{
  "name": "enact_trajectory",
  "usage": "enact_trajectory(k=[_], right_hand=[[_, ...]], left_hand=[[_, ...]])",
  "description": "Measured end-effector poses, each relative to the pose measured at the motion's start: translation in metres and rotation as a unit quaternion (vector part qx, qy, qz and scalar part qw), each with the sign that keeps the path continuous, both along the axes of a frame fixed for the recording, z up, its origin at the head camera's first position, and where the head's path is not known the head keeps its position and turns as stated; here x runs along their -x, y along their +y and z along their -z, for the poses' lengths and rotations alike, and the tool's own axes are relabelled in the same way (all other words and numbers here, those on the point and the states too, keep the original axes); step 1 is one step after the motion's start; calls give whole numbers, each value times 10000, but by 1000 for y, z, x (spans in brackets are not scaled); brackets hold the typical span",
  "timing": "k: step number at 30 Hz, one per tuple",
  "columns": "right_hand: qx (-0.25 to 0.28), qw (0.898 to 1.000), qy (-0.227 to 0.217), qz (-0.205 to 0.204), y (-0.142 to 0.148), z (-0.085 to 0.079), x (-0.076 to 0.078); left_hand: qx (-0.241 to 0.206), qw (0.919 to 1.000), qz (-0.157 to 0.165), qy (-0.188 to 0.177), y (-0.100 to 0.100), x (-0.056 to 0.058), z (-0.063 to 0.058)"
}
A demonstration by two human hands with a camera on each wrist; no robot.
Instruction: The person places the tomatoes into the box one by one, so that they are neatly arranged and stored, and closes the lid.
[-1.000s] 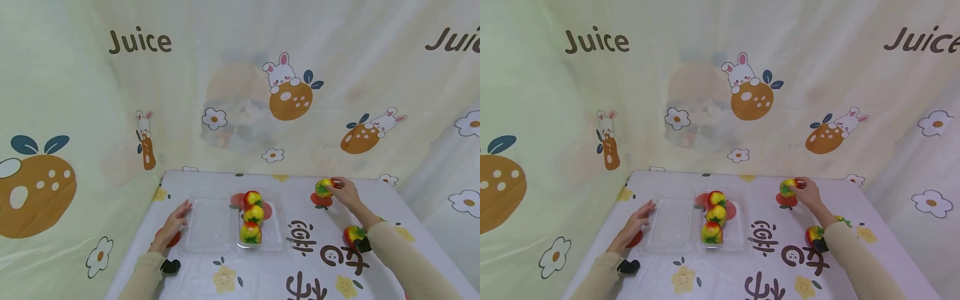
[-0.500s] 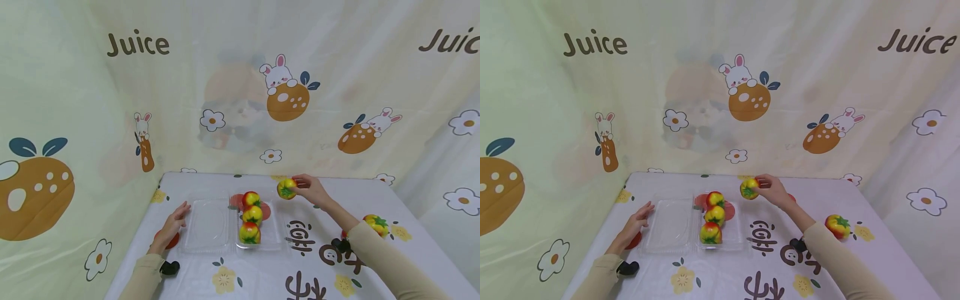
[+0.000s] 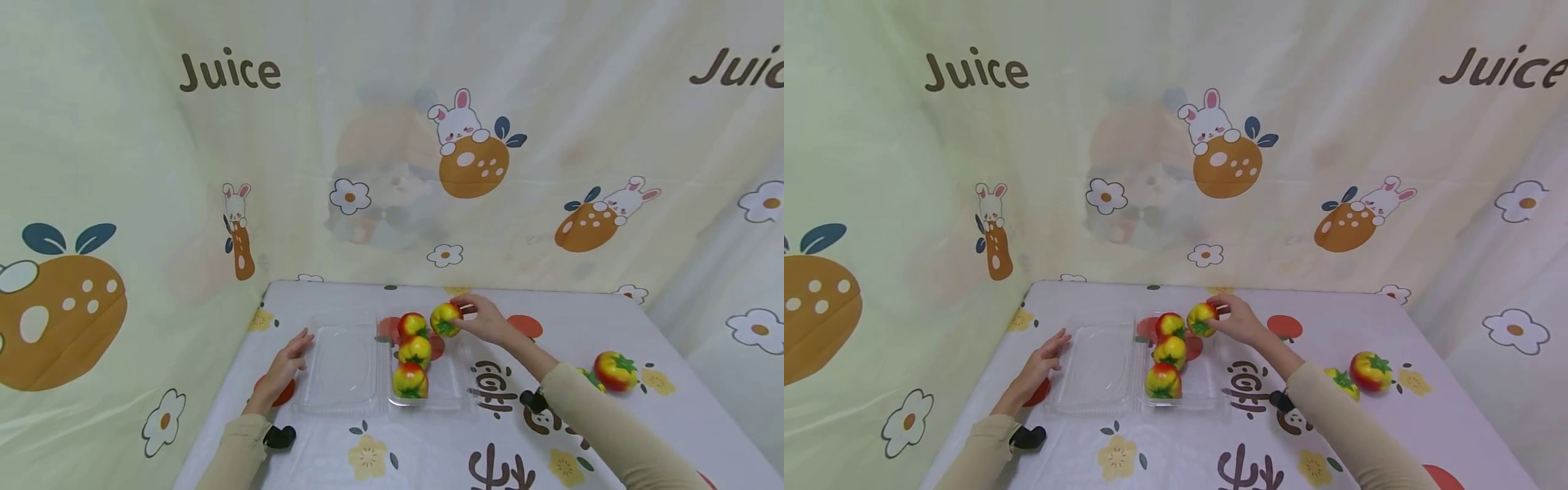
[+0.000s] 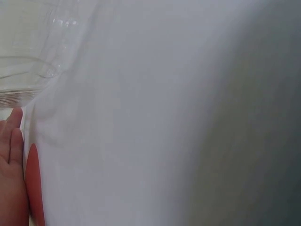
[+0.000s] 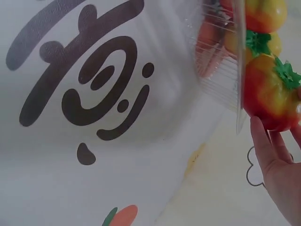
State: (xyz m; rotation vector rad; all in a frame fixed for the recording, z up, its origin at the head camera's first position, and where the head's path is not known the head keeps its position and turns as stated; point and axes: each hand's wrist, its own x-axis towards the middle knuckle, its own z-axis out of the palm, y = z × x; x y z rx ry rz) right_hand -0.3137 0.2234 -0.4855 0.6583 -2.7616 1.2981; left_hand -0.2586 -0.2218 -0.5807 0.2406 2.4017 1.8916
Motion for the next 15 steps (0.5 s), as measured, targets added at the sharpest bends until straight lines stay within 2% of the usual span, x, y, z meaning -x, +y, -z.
enact_trajectory(k=[9,15], right_hand=[[-129,9993,154,-301,-5,16,5],[-414,9980,181,-443,-7,20,9]], left_hand=[[-68,9999,40,-92,0,0,1],[-62,9996,237,-145,2,-12,-27]])
